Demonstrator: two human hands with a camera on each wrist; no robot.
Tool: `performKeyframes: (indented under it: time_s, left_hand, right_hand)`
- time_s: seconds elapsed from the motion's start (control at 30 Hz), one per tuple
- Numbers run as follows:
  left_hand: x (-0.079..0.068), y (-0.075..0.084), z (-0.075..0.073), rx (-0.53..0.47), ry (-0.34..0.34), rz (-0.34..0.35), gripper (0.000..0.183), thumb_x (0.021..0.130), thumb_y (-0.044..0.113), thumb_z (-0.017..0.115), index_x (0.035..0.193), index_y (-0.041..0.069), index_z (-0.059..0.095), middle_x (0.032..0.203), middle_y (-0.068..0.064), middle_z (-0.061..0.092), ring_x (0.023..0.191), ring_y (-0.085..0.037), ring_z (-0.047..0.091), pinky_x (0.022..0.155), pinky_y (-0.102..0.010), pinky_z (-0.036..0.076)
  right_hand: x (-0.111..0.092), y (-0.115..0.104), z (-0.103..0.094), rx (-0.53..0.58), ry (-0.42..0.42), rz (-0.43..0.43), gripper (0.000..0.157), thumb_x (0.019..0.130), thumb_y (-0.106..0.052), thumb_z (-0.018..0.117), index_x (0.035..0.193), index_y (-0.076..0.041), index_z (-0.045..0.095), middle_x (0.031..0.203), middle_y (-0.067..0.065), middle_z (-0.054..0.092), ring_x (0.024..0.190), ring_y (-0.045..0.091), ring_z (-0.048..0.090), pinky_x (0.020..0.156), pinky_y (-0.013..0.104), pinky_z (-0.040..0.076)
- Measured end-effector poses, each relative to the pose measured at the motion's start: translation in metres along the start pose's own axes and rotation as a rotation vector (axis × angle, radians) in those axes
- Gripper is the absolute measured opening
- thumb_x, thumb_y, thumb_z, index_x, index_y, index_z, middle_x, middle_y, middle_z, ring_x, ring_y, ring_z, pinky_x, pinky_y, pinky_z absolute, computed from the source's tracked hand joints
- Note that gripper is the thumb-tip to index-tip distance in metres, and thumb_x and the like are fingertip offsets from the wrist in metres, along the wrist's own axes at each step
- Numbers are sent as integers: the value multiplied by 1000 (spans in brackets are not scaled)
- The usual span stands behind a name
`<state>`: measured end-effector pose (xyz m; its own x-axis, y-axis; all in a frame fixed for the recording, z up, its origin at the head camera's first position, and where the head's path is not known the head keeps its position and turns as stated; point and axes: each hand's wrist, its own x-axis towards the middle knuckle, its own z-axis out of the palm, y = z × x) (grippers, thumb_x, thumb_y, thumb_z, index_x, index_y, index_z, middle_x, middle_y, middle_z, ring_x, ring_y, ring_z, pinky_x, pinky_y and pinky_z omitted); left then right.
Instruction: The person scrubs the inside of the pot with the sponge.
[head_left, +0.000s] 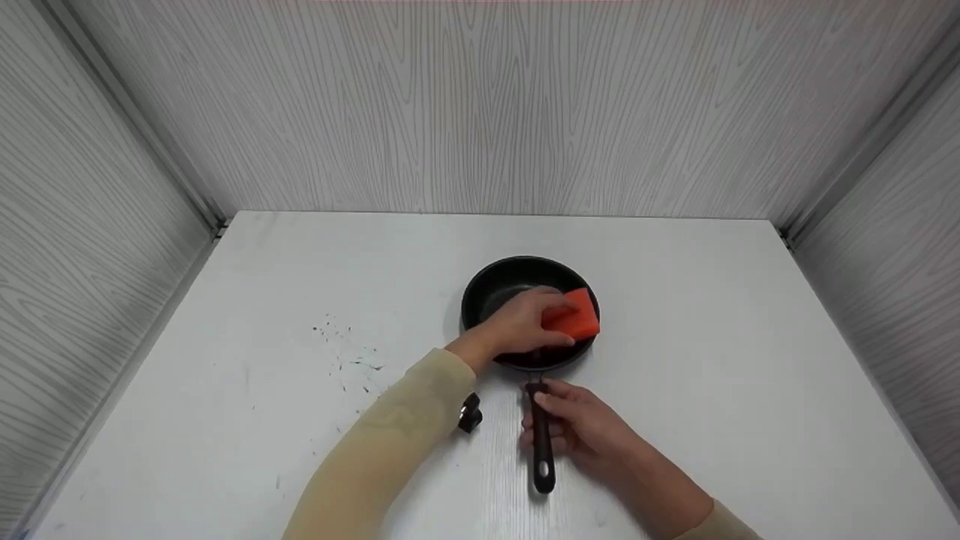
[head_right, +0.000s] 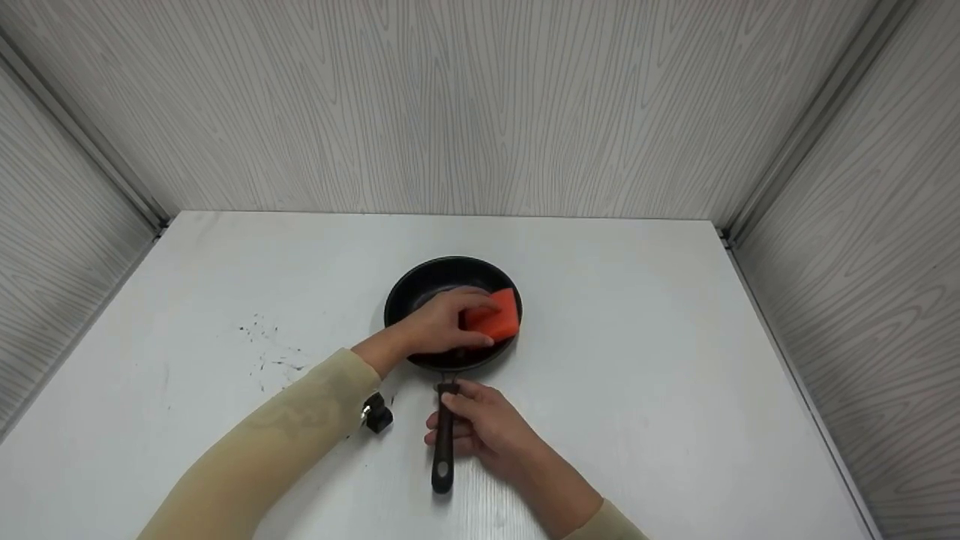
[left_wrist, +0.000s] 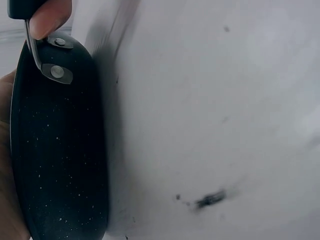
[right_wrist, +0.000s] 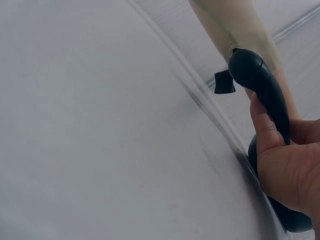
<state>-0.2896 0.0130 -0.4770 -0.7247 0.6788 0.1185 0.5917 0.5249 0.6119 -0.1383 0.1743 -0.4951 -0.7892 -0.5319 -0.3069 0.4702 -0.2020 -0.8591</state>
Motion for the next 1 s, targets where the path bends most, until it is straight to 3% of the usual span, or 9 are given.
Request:
performKeyframes:
  time_s: [0.37, 0.57, 0.83, 1.0]
  left_hand:
    - [3, 5, 1, 126, 17, -10, 61, 95, 40, 81, 149, 24, 61, 150, -4, 52, 129, -17, 55, 112, -31, 43]
    - [7, 1, 2, 151, 45, -9, 59, 95, 34, 82, 149, 27, 60, 155, -3, 47, 135, -18, 50, 113, -34, 43]
    - [12, -1, -1, 208, 27, -2, 62, 96, 38, 81, 152, 28, 56, 159, -3, 44, 137, -19, 50, 113, -37, 44]
    - [17, 0, -1, 231, 13, 0, 65, 97, 37, 79, 155, 30, 51, 160, -4, 42, 134, -20, 51, 112, -39, 46]
  right_hand:
    - [1, 1, 0, -1, 18, 2, 31, 110, -17, 57, 132, 4, 50, 96, 11, 71, 89, 25, 79, 69, 31, 60]
    - [0, 7, 3, 18, -7, -11, 28, 110, -16, 57, 129, 4, 51, 94, 11, 71, 88, 25, 79, 64, 27, 57]
    - [-1, 7, 7, 38, 1, -6, 33, 109, -15, 58, 134, 5, 50, 94, 12, 71, 87, 26, 79, 75, 35, 62]
    - [-2, 5, 5, 36, 4, -8, 32, 109, -14, 57, 133, 6, 50, 94, 12, 71, 87, 27, 79, 70, 32, 61]
